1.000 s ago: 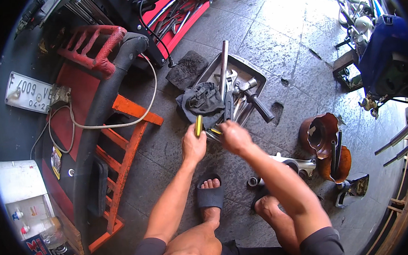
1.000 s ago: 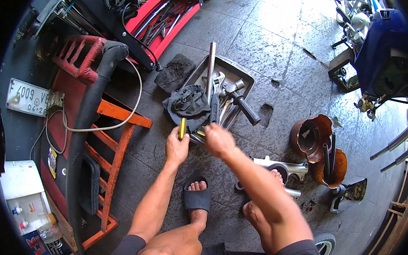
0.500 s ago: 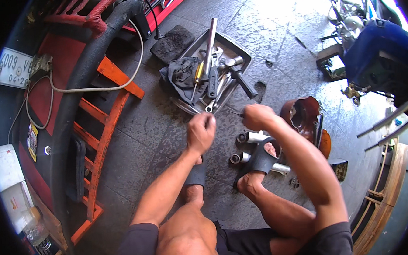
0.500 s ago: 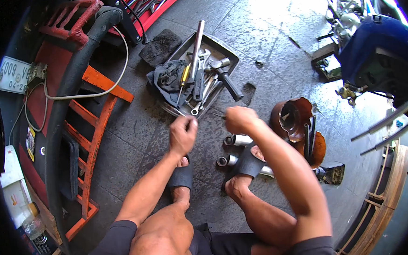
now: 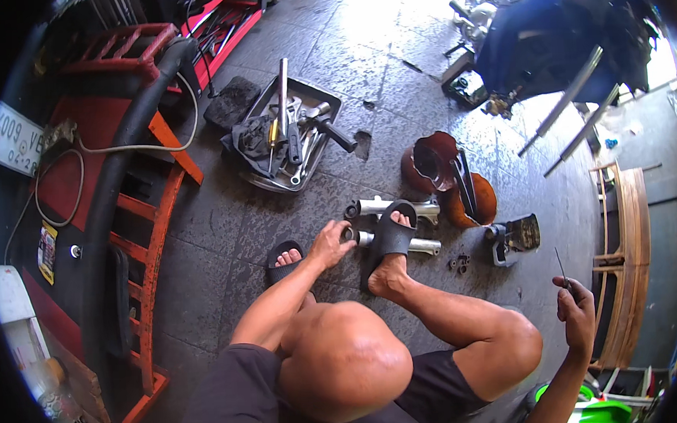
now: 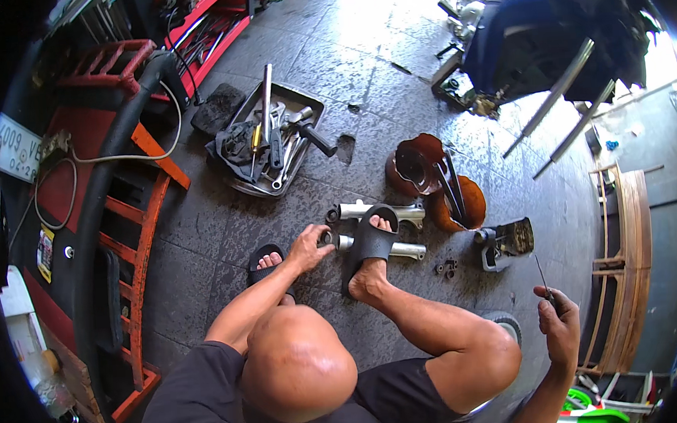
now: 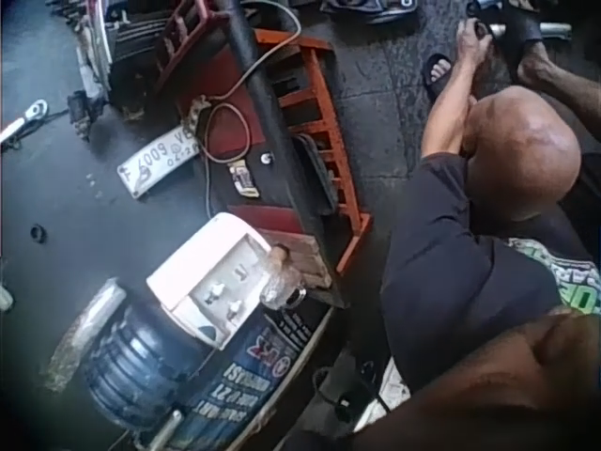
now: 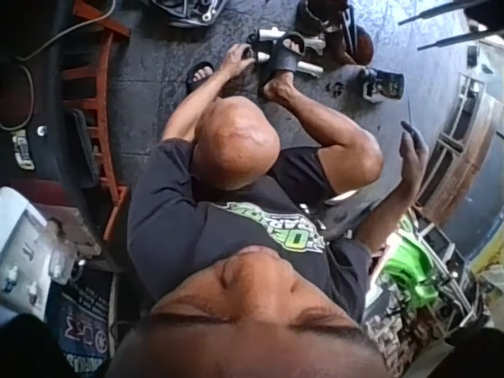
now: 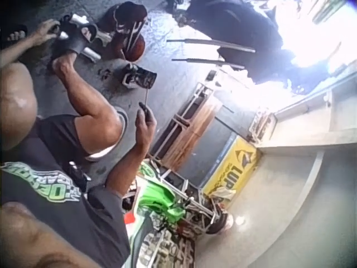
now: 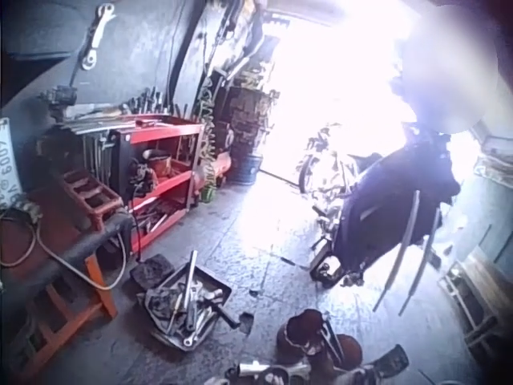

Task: The recorder is cleaning and assembling motorcycle suspension components.

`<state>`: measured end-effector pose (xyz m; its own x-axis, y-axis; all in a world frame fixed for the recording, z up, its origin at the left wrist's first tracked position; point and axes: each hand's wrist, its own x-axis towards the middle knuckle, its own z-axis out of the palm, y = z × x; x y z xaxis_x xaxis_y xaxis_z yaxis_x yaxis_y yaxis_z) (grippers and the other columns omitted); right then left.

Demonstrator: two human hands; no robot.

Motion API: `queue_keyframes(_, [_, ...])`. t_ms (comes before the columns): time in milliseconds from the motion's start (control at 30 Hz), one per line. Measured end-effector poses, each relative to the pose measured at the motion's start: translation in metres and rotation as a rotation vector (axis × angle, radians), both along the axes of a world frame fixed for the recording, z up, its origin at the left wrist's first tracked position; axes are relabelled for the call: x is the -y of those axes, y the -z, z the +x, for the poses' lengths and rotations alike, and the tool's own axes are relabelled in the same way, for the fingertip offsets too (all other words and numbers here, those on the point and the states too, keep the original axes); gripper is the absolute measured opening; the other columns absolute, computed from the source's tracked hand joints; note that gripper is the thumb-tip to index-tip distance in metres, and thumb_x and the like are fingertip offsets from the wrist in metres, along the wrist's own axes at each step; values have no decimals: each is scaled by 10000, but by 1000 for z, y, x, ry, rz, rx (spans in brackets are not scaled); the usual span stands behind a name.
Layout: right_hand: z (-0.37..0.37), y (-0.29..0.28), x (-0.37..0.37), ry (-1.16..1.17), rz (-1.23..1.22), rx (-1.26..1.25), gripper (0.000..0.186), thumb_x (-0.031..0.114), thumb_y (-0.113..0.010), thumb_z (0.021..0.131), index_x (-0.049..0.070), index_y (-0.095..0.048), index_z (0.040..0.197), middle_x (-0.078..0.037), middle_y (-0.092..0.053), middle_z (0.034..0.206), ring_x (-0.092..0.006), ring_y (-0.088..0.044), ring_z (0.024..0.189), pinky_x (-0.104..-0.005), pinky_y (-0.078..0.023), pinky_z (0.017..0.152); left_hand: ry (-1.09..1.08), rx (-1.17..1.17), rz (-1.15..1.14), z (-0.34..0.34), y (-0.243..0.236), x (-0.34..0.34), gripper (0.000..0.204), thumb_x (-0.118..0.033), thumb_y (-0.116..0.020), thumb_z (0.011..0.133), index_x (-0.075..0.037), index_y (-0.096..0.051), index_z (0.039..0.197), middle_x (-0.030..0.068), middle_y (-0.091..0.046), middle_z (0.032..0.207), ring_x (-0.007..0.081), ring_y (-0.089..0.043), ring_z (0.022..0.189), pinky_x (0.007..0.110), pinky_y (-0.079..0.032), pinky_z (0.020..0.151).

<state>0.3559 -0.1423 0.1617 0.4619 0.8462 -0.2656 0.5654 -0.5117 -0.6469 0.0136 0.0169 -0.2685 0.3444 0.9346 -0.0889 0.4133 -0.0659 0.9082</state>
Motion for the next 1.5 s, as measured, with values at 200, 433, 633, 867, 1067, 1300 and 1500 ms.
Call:
queue_keyframes(200, [-10,48,-33,-37,121,-210,229,144,-542,1004,31,-649,1173,86,-429,658,-4,-342,533,-202,-264,463,25,435,-127,-11,-82,-4,465,-208,-699,914,-71,-549,1333,142,-676,1088,251,-672,985,343,-535,884])
queue_keyframes(433, [-67,126,-114,-537,56,-343,269,110,-626,937,10,-648,1185,-50,-668,865,-90,-547,756,-286,-486,687,128,837,-419,-22,-168,-18,570,-461,-541,991,0,-519,1326,109,-676,945,162,-654,850,305,-545,767])
queue_keyframes(633, [-92,156,-144,-760,319,-222,340,99,-674,846,119,-682,1185,-140,-682,841,-341,-666,733,-417,-530,634,70,653,-383,2,-187,-36,722,-598,-563,930,48,-558,1251,76,-652,818,108,-598,707,236,-473,638])
queue_keyframes(867, [-82,187,-174,-743,257,-106,333,184,-678,861,148,-679,1192,-113,-615,746,-332,-645,634,-440,-518,554,-46,614,-465,31,-169,-62,668,-592,-608,906,24,-643,1159,17,-596,712,48,-518,617,197,-424,580])
queue_keyframes(1067, [-84,202,-187,-767,174,-9,354,282,-686,880,127,-667,1199,-126,-619,759,-327,-655,617,-439,-520,522,-96,592,-545,38,-151,-69,600,-532,-666,894,17,-661,1135,-10,-586,716,41,-511,606,197,-440,568])
queue_keyframes(1300, [-95,191,-182,-783,98,157,487,423,-687,854,90,-645,1208,-139,-612,754,-318,-673,614,-427,-523,497,-61,432,-495,33,-152,-71,519,-472,-691,911,-15,-683,1158,-22,-597,768,36,-512,639,194,-447,587])
queue_keyframes(1500, [-79,177,-196,-912,9,63,420,381,-681,869,84,-665,1165,-174,-661,718,-362,-686,660,-471,-539,566,184,415,-458,22,-158,-72,564,-489,-698,899,2,-684,1176,-5,-639,880,54,-553,760,204,-458,656])
